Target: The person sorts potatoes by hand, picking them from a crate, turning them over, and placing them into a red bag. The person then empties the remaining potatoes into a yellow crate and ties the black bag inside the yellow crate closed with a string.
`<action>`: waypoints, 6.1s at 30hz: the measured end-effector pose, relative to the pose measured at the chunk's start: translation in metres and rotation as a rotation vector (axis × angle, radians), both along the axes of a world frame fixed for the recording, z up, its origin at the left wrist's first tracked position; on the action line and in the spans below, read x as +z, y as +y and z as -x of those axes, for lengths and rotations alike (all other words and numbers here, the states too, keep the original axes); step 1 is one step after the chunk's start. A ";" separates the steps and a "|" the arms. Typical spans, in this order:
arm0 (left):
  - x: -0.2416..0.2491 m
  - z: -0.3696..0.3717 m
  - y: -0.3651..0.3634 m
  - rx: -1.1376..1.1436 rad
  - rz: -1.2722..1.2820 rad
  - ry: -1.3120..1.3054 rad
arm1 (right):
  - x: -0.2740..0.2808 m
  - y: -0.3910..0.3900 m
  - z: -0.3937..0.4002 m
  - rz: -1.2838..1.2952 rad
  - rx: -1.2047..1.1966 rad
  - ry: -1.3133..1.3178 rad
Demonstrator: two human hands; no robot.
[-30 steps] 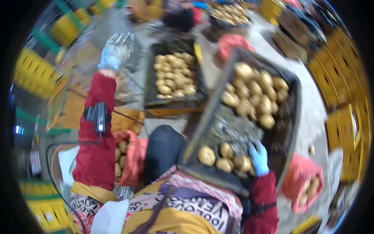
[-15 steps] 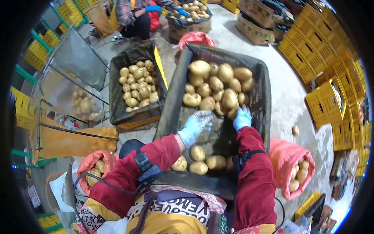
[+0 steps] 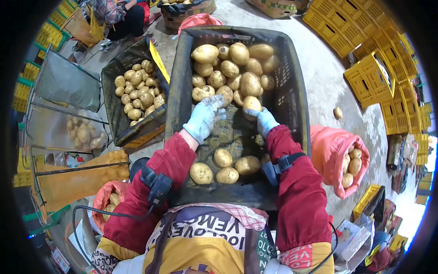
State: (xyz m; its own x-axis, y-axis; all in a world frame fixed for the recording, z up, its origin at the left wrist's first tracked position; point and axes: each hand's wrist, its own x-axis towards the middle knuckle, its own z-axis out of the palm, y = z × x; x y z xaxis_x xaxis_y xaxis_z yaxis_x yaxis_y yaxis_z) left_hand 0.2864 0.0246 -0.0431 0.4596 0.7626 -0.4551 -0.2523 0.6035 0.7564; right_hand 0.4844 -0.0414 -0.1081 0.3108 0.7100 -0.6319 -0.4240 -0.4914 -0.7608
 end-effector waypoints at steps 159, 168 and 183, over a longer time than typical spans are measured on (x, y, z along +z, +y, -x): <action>0.001 0.024 -0.086 -1.255 -0.544 0.220 | 0.086 -0.114 0.009 -0.241 1.112 -0.441; 0.011 0.025 -0.107 -1.545 -0.952 0.721 | 0.065 -0.041 0.030 -0.087 1.408 -1.115; 0.024 0.032 -0.043 -1.043 -0.926 1.088 | 0.003 0.095 0.089 0.024 1.046 -1.721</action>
